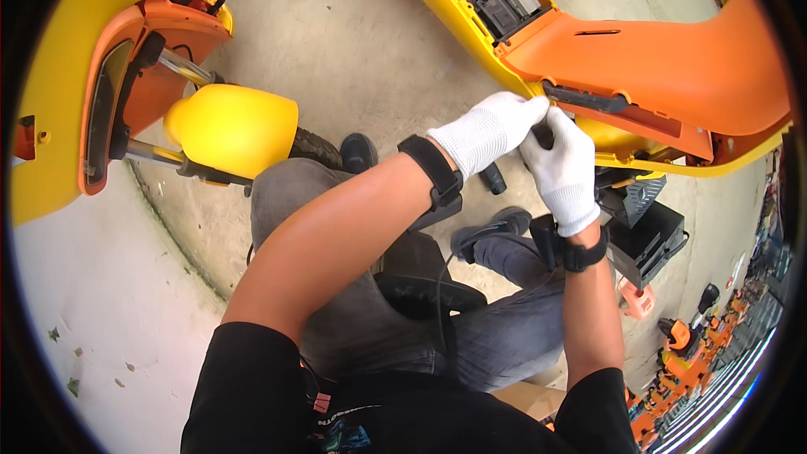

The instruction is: The person uses a cordless drill to fasten screws into the body panels of an orange and yellow electric scooter. They work on the side panels and front fender area, then stand to reposition the scooter within the workshop.

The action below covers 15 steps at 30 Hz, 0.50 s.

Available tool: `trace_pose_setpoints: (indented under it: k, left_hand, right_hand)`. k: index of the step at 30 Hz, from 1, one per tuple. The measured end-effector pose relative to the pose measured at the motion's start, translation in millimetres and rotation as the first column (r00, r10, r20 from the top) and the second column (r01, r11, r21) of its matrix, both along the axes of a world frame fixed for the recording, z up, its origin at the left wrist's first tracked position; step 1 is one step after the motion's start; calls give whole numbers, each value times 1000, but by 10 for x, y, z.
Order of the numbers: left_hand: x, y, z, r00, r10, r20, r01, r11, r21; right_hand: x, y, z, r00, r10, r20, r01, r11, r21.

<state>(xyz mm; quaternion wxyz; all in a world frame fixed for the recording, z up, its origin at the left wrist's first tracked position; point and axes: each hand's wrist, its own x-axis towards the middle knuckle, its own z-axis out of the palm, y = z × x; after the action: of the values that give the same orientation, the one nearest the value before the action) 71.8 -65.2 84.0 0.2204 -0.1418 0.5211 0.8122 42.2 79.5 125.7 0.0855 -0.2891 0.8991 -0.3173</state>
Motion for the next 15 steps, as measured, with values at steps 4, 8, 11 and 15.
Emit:
trace_pose_setpoints:
  k: [4, 8, 11, 15]
  left_hand:
    - [58, 73, -38, 980, 74, 184, -132, 938, 322]
    - [12, 25, -49, 937, 93, 338, -188, 946, 262]
    - [-106, 20, -56, 939, 23, 344, -53, 996, 77]
    - [-51, -61, -186, 970, -59, 237, 37, 995, 97]
  right_hand:
    - [116, 97, 46, 993, -65, 97, 71, 996, -57]
    - [152, 120, -106, 989, -92, 115, 111, 979, -171]
    - [131, 133, -187, 977, -141, 157, 172, 964, -202]
    - [65, 148, -279, 950, -182, 252, 237, 949, -206]
